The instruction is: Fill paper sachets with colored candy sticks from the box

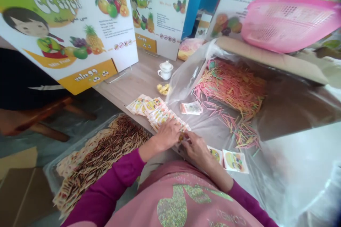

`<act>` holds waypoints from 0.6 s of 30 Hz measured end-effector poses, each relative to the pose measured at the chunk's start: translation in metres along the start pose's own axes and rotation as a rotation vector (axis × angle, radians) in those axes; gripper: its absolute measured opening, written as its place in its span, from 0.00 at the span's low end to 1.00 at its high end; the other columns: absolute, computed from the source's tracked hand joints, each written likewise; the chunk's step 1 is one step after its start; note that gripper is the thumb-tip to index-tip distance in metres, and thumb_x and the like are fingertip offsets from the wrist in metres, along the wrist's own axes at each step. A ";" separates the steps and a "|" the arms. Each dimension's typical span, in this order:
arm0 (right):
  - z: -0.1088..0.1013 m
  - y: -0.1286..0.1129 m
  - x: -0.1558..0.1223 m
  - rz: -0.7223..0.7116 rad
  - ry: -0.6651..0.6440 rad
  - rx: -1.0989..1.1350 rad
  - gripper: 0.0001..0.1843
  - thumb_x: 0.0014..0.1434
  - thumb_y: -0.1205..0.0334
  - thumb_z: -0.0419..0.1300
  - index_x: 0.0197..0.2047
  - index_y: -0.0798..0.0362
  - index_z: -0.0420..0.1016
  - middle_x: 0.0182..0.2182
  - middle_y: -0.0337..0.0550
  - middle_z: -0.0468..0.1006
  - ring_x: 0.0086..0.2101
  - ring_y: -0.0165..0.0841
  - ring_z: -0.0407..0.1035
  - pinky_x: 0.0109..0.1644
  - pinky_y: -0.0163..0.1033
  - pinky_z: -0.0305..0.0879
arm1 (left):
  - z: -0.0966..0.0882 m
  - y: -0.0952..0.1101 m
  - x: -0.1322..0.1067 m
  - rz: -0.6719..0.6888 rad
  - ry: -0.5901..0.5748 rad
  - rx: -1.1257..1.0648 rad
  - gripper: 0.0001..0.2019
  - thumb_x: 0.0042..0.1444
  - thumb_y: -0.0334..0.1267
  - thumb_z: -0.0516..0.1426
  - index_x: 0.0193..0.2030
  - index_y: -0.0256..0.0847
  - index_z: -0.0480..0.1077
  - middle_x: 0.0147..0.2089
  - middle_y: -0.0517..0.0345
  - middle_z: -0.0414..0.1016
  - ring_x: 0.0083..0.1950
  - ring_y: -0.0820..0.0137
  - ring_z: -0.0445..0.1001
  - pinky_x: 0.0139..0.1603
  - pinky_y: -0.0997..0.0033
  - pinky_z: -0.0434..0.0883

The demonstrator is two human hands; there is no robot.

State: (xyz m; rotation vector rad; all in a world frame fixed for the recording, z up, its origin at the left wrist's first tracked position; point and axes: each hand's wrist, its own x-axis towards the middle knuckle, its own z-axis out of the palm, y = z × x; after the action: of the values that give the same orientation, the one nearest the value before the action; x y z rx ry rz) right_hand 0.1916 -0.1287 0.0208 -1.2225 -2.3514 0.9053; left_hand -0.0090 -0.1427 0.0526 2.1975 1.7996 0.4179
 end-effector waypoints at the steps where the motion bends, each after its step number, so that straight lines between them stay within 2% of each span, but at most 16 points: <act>1: 0.002 0.000 0.004 0.006 -0.030 -0.029 0.14 0.65 0.66 0.56 0.51 0.54 0.78 0.42 0.55 0.87 0.39 0.44 0.79 0.45 0.45 0.69 | -0.009 -0.016 0.001 -0.016 0.050 0.004 0.08 0.67 0.36 0.60 0.41 0.41 0.82 0.46 0.46 0.84 0.53 0.57 0.79 0.60 0.57 0.75; 3: 0.004 -0.001 0.010 0.021 -0.074 -0.058 0.16 0.67 0.65 0.55 0.54 0.56 0.78 0.43 0.57 0.87 0.41 0.45 0.80 0.46 0.45 0.68 | -0.036 -0.061 0.003 -0.140 0.176 0.007 0.11 0.68 0.41 0.60 0.39 0.41 0.83 0.43 0.47 0.84 0.49 0.58 0.79 0.58 0.59 0.74; 5: 0.003 -0.003 0.016 0.037 -0.097 -0.058 0.16 0.68 0.64 0.55 0.54 0.57 0.78 0.43 0.57 0.86 0.41 0.45 0.79 0.46 0.45 0.66 | -0.068 -0.115 0.007 -0.367 0.277 -0.016 0.14 0.68 0.45 0.58 0.40 0.41 0.83 0.40 0.49 0.85 0.47 0.59 0.79 0.54 0.62 0.73; 7: 0.003 -0.005 0.020 0.048 -0.114 -0.055 0.13 0.68 0.63 0.54 0.50 0.56 0.78 0.41 0.55 0.85 0.39 0.44 0.78 0.46 0.44 0.65 | -0.094 -0.166 0.010 -0.600 0.241 -0.045 0.17 0.67 0.49 0.57 0.39 0.41 0.83 0.38 0.50 0.85 0.47 0.58 0.80 0.49 0.65 0.72; 9: 0.003 -0.008 0.026 0.050 -0.118 -0.042 0.11 0.69 0.62 0.55 0.47 0.55 0.78 0.39 0.52 0.84 0.39 0.43 0.77 0.45 0.43 0.64 | -0.106 -0.202 0.013 -0.718 0.156 -0.077 0.22 0.64 0.55 0.58 0.31 0.41 0.81 0.32 0.49 0.83 0.43 0.56 0.81 0.43 0.65 0.71; 12: 0.006 -0.013 0.036 0.055 -0.109 -0.040 0.10 0.69 0.62 0.56 0.47 0.54 0.78 0.39 0.50 0.84 0.40 0.42 0.78 0.45 0.41 0.63 | -0.101 -0.224 0.017 -0.753 0.061 -0.240 0.28 0.59 0.66 0.58 0.23 0.42 0.76 0.24 0.51 0.77 0.35 0.57 0.78 0.35 0.66 0.69; 15: 0.008 -0.020 0.047 0.072 -0.131 -0.087 0.09 0.68 0.65 0.57 0.46 0.54 0.78 0.39 0.51 0.84 0.41 0.42 0.77 0.45 0.40 0.61 | -0.087 -0.221 0.022 -0.702 -0.005 -0.424 0.33 0.52 0.74 0.60 0.26 0.41 0.79 0.25 0.52 0.79 0.33 0.59 0.77 0.32 0.67 0.69; 18: 0.008 -0.027 0.057 0.097 -0.159 -0.105 0.07 0.67 0.67 0.59 0.45 0.55 0.78 0.38 0.50 0.83 0.40 0.41 0.76 0.45 0.40 0.59 | -0.080 -0.213 0.029 -0.677 -0.115 -0.509 0.37 0.46 0.78 0.64 0.29 0.39 0.82 0.30 0.48 0.84 0.36 0.57 0.81 0.33 0.66 0.72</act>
State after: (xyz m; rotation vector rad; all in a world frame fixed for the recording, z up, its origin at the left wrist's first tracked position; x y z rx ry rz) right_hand 0.1376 -0.0964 0.0336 -1.3623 -2.5106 0.9525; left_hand -0.2264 -0.0710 0.0462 1.1705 1.9580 0.5029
